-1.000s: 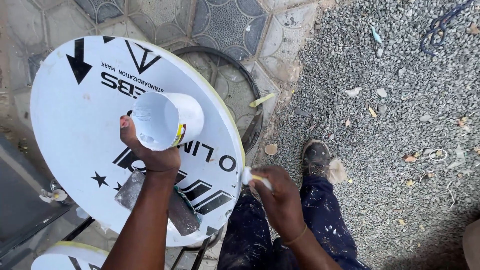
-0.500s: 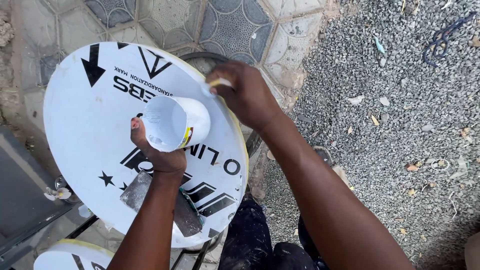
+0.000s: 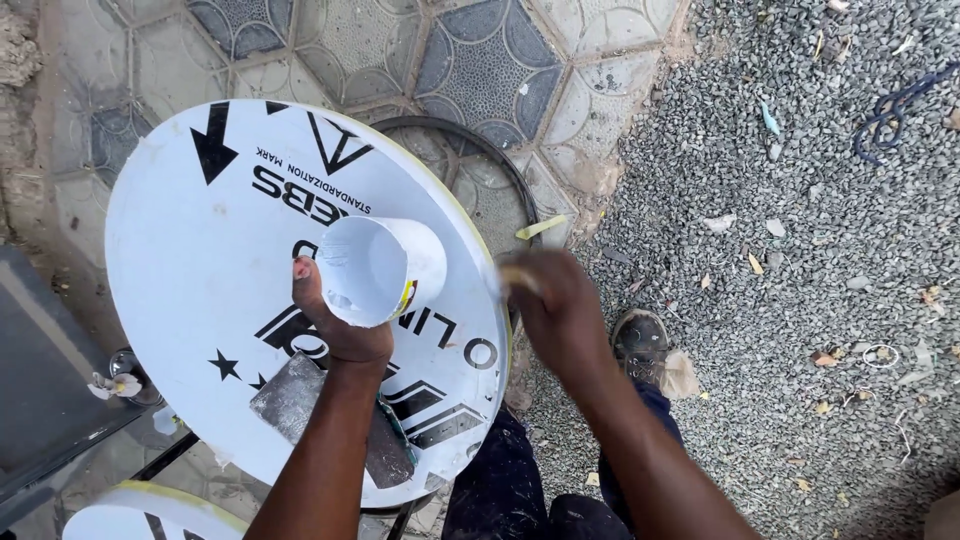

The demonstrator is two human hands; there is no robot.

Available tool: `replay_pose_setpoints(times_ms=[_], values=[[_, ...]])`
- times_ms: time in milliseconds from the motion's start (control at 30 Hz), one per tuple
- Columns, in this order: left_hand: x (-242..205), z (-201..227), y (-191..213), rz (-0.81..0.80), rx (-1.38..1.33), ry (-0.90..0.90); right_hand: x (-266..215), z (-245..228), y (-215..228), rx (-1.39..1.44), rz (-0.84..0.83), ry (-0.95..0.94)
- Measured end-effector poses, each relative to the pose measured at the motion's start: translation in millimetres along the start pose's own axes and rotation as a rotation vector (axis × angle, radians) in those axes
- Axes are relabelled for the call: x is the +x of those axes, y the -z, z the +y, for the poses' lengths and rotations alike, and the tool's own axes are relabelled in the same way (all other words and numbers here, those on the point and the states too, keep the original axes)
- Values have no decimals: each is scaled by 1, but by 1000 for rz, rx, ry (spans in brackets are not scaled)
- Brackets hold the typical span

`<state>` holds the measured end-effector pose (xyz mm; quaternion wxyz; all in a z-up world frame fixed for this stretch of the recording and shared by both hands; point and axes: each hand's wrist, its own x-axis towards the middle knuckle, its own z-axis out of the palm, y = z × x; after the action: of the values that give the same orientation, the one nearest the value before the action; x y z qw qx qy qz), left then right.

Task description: The person is cleaning or applying a liquid treatment to a circular white tabletop using a small applicator and a cup of liquid.

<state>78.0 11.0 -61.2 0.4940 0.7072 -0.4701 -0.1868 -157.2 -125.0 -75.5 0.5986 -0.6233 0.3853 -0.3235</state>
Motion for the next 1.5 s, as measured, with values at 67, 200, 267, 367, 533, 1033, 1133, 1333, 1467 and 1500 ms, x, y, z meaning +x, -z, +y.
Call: replay_pose_setpoints(times_ms=[67, 200, 267, 367, 533, 1033, 1133, 1333, 1467, 1500], values=[[33, 47, -16, 169, -215, 344, 66, -9, -14, -8, -35, 76], [6, 8, -4, 18, -81, 53, 157, -35, -23, -47, -280, 152], [8, 12, -3, 28, -133, 132, 152, -39, -11, -39, -324, 80], [10, 12, -5, 11, -64, 71, 116, -38, 10, 22, -329, 9], [21, 28, -9, -26, -58, 74, -1, -7, 19, 156, -171, 114], [19, 20, -5, 5, -243, 160, -71, -7, -1, 71, 72, -137], [34, 65, -34, 122, 295, 62, -27, -7, 2, 195, 80, -68], [37, 59, -27, 270, -224, 431, -99, -25, 5, 377, 10, -409], [17, 7, 1, 106, -326, 235, -157, -47, -7, 360, -149, -803], [19, 9, 2, 97, -359, 266, -170, -49, -10, 338, -215, -843]])
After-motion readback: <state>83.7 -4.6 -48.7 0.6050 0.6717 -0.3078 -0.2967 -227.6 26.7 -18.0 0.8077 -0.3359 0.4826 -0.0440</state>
